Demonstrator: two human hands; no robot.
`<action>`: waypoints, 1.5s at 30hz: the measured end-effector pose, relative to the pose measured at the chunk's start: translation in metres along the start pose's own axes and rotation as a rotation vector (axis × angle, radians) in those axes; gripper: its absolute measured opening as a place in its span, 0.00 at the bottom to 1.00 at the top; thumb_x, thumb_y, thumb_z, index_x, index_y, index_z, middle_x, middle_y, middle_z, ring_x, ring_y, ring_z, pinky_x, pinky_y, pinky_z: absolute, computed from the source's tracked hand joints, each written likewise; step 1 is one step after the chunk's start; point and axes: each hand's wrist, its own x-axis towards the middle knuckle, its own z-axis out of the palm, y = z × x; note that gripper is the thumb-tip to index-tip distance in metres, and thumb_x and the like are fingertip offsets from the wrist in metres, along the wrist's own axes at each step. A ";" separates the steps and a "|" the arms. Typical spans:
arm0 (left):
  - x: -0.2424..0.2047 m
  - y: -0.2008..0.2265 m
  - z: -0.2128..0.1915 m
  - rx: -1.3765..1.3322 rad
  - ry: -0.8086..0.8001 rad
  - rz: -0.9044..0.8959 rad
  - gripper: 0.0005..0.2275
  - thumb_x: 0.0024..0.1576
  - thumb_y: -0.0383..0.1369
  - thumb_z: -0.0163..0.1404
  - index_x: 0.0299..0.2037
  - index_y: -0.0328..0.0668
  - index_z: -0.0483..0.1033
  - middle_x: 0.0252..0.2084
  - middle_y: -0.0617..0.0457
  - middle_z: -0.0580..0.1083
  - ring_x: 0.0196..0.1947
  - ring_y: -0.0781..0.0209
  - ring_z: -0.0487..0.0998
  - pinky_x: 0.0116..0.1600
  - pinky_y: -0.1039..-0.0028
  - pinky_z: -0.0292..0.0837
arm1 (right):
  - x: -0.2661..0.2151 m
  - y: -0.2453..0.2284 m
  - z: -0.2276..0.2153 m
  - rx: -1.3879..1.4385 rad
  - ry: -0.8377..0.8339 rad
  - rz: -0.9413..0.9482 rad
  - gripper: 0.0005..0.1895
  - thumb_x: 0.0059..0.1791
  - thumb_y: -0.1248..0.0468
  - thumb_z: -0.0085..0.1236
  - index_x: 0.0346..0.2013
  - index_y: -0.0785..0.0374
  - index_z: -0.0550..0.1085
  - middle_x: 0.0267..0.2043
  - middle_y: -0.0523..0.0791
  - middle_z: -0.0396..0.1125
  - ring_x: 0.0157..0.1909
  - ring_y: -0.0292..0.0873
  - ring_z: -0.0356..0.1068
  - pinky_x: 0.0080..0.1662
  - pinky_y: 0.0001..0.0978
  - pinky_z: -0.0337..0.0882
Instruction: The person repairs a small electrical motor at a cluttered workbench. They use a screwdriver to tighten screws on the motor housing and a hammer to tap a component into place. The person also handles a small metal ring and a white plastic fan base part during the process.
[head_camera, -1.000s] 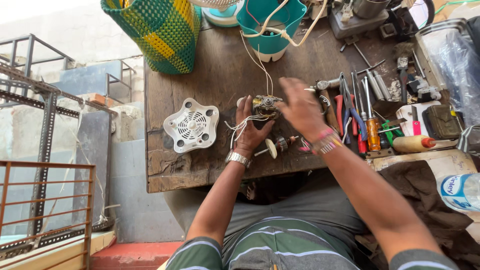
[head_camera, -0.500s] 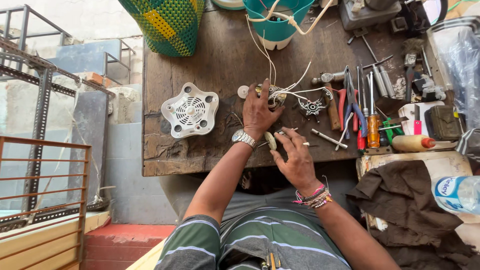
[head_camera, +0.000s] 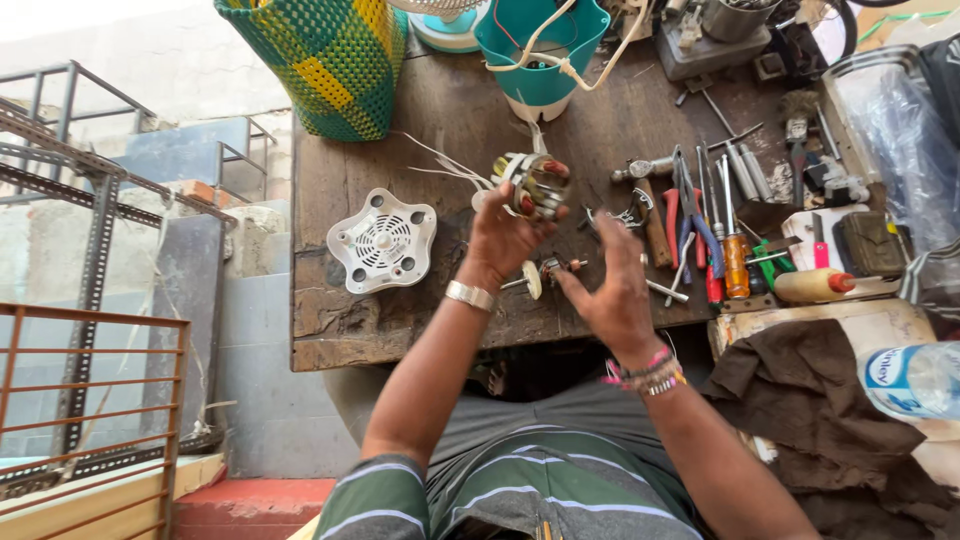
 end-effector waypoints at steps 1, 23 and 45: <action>-0.007 -0.006 0.011 -0.030 -0.046 0.005 0.33 0.57 0.47 0.59 0.68 0.39 0.64 0.58 0.42 0.73 0.51 0.44 0.80 0.51 0.61 0.79 | 0.009 -0.003 0.002 -0.011 0.022 -0.040 0.51 0.41 0.62 0.73 0.71 0.72 0.55 0.70 0.59 0.56 0.70 0.61 0.57 0.68 0.50 0.59; -0.031 -0.032 0.056 -0.206 0.127 -0.137 0.31 0.61 0.57 0.49 0.61 0.36 0.72 0.58 0.43 0.73 0.57 0.49 0.74 0.65 0.56 0.70 | 0.023 -0.021 0.015 -0.046 0.154 -0.110 0.50 0.42 0.65 0.78 0.71 0.66 0.57 0.69 0.53 0.61 0.70 0.55 0.61 0.69 0.47 0.63; -0.047 0.020 0.066 -0.096 0.063 0.047 0.36 0.59 0.57 0.58 0.64 0.28 0.68 0.54 0.34 0.74 0.49 0.47 0.79 0.53 0.63 0.79 | -0.006 0.037 -0.018 -0.039 0.076 0.096 0.36 0.48 0.65 0.72 0.67 0.67 0.65 0.68 0.52 0.62 0.67 0.54 0.64 0.61 0.40 0.71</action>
